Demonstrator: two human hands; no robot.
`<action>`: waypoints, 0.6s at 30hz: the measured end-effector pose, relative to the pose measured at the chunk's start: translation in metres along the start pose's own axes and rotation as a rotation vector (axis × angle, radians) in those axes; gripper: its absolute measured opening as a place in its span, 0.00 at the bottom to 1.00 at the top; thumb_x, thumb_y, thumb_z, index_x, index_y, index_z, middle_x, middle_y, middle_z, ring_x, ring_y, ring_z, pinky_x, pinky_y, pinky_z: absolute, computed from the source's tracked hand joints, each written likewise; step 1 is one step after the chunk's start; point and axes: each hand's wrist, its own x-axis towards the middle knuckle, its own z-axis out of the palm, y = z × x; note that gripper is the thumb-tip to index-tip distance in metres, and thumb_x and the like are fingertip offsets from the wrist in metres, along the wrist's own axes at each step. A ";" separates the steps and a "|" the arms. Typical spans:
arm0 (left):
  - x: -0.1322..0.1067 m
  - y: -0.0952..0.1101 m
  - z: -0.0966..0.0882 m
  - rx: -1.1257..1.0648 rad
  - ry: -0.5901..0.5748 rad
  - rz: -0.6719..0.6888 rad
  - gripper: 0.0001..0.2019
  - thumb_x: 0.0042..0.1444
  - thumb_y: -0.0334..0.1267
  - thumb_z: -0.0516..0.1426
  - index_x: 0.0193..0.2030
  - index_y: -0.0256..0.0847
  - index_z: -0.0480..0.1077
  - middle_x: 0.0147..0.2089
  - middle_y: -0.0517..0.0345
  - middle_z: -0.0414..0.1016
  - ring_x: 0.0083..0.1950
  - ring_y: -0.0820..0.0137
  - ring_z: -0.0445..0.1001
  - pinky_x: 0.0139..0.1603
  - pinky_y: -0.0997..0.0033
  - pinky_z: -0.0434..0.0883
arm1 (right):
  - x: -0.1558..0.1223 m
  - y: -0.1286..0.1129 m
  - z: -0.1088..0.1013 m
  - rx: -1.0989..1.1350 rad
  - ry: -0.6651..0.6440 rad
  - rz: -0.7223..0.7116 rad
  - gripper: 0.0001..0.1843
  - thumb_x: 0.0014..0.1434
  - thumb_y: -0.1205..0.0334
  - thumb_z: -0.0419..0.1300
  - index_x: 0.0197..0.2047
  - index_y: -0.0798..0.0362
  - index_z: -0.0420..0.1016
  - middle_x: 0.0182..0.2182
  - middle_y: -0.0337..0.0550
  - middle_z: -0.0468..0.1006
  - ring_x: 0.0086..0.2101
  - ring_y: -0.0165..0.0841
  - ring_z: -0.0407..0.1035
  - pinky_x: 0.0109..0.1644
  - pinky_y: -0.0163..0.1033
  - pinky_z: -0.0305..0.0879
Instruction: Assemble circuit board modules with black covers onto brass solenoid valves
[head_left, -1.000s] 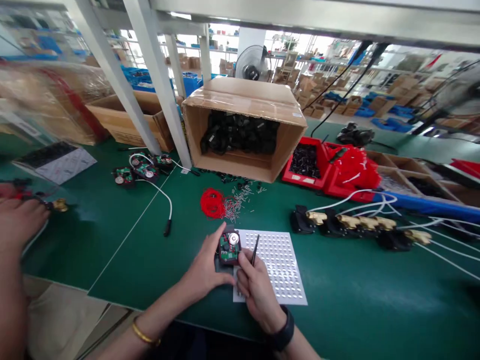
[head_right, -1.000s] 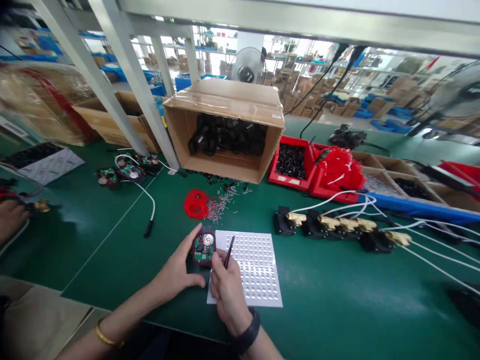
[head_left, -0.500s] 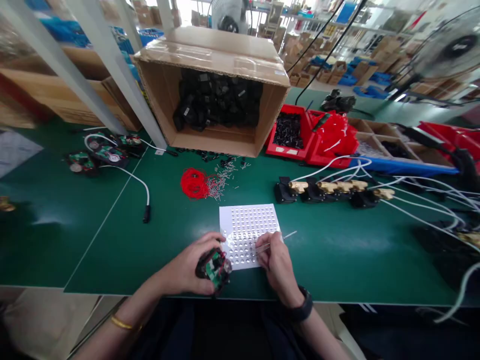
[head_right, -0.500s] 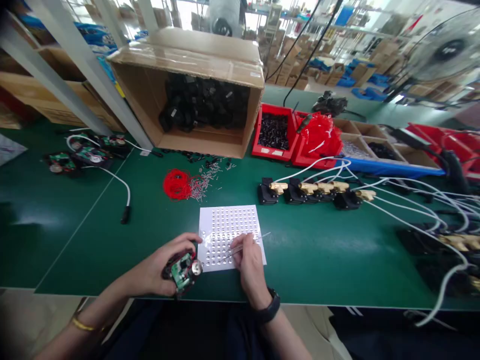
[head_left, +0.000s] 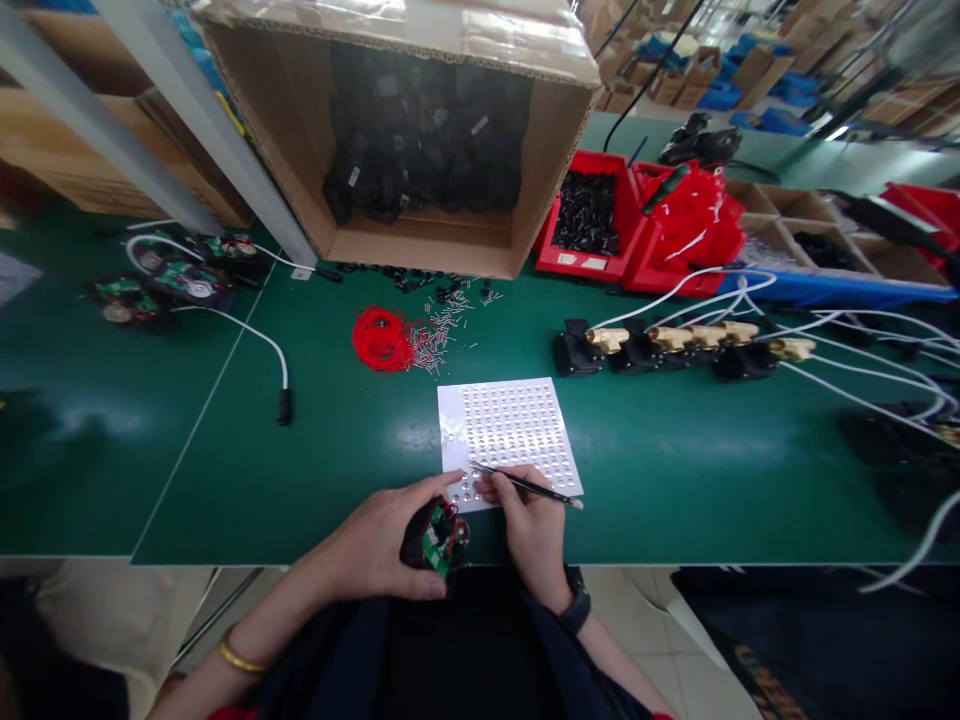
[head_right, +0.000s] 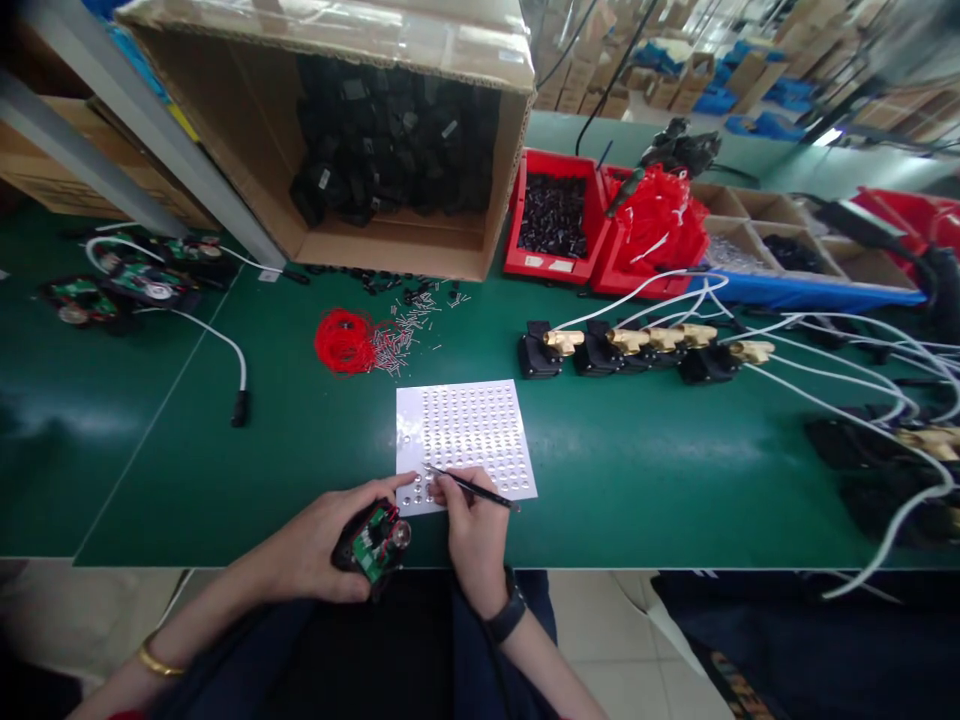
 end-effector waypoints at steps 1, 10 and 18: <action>0.000 0.001 0.000 0.004 0.001 -0.001 0.46 0.42 0.58 0.60 0.65 0.46 0.47 0.62 0.51 0.59 0.58 0.55 0.64 0.56 0.61 0.63 | 0.000 -0.001 0.000 -0.005 -0.013 -0.007 0.12 0.55 0.53 0.59 0.32 0.55 0.70 0.25 0.43 0.78 0.27 0.35 0.74 0.32 0.39 0.72; 0.000 0.001 0.000 0.016 0.030 0.012 0.45 0.41 0.55 0.62 0.64 0.46 0.50 0.61 0.51 0.61 0.57 0.54 0.65 0.55 0.59 0.63 | 0.004 -0.005 -0.008 -0.021 -0.149 -0.006 0.13 0.56 0.52 0.58 0.31 0.54 0.69 0.26 0.45 0.78 0.27 0.36 0.74 0.33 0.40 0.72; 0.002 -0.001 0.001 -0.080 0.066 0.033 0.41 0.41 0.57 0.61 0.61 0.44 0.55 0.59 0.49 0.63 0.55 0.55 0.65 0.55 0.58 0.63 | 0.004 -0.004 -0.009 -0.038 -0.164 0.004 0.12 0.56 0.53 0.58 0.32 0.54 0.68 0.27 0.44 0.77 0.28 0.36 0.74 0.34 0.41 0.71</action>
